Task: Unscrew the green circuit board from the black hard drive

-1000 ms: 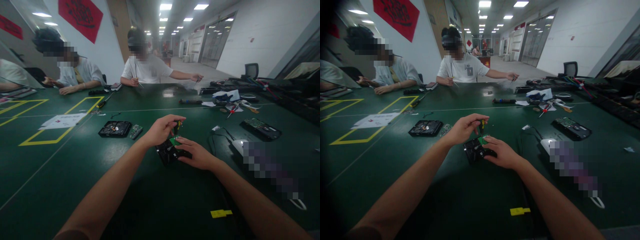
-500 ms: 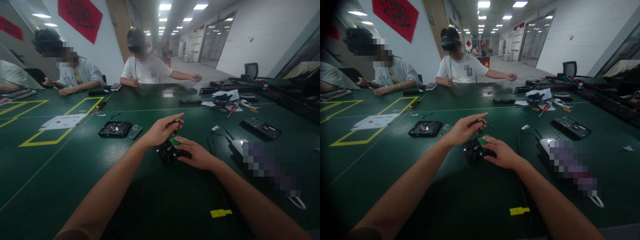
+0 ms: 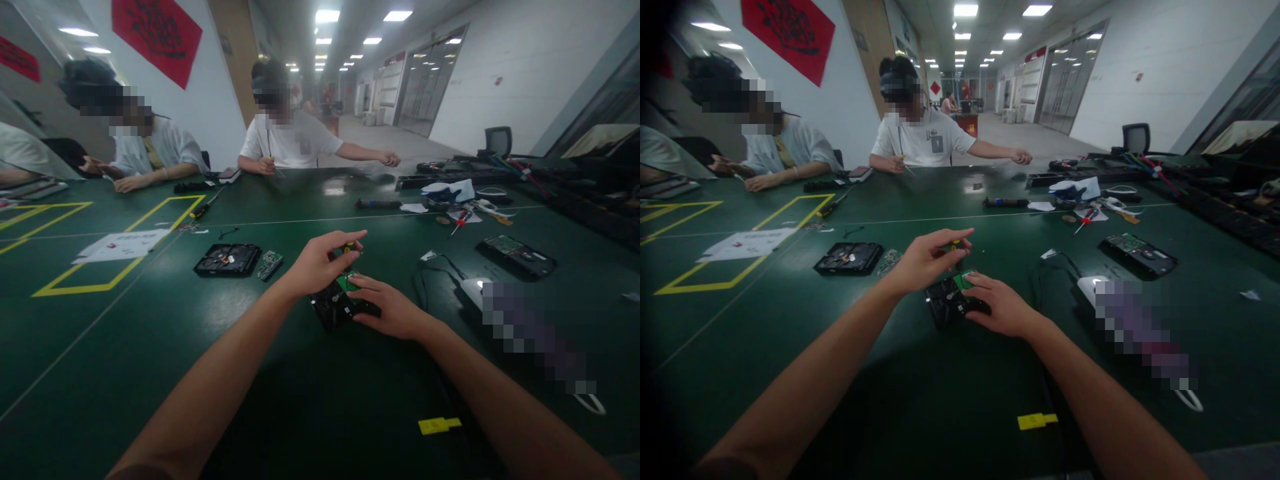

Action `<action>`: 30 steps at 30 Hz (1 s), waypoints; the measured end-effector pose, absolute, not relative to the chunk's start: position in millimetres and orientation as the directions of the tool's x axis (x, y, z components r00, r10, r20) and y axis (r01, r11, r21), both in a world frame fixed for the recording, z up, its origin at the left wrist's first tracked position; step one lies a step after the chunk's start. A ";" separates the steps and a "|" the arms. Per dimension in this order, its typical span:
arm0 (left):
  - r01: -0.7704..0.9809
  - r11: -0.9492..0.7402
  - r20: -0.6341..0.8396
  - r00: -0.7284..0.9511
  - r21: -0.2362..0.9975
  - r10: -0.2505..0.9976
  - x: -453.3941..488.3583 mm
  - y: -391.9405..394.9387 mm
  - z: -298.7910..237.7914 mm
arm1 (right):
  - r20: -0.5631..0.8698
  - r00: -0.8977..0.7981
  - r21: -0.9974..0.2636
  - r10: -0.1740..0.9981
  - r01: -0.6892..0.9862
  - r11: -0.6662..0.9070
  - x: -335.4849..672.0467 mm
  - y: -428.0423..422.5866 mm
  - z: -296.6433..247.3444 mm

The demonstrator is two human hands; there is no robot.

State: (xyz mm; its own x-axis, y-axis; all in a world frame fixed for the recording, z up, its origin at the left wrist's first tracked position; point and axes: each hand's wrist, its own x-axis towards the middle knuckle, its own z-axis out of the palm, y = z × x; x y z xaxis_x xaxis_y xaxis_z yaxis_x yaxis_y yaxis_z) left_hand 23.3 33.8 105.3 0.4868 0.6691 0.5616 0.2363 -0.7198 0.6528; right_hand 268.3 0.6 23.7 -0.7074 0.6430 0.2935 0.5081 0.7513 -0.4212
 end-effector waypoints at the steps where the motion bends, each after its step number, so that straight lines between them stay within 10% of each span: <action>1: 0.270 -0.721 0.576 0.455 0.638 0.679 24.4 33.9 104.4 | 0.293 -0.706 -0.423 0.644 0.509 0.750 268.3 0.6 23.7; 10: 0.362 -0.707 0.583 0.400 0.608 0.707 23.8 36.2 107.3 | 0.285 -0.710 -0.431 0.644 0.506 0.747 267.2 -0.3 28.6; 18: 0.100 -0.605 0.449 0.578 0.790 0.681 18.5 39.8 103.5 | 0.310 -0.699 -0.442 0.644 0.494 0.749 266.9 -0.3 25.8; 30: 0.302 -0.742 0.577 0.479 0.599 0.661 22.4 38.3 104.0 | 0.297 -0.710 -0.421 0.639 0.504 0.754 267.2 0.1 27.0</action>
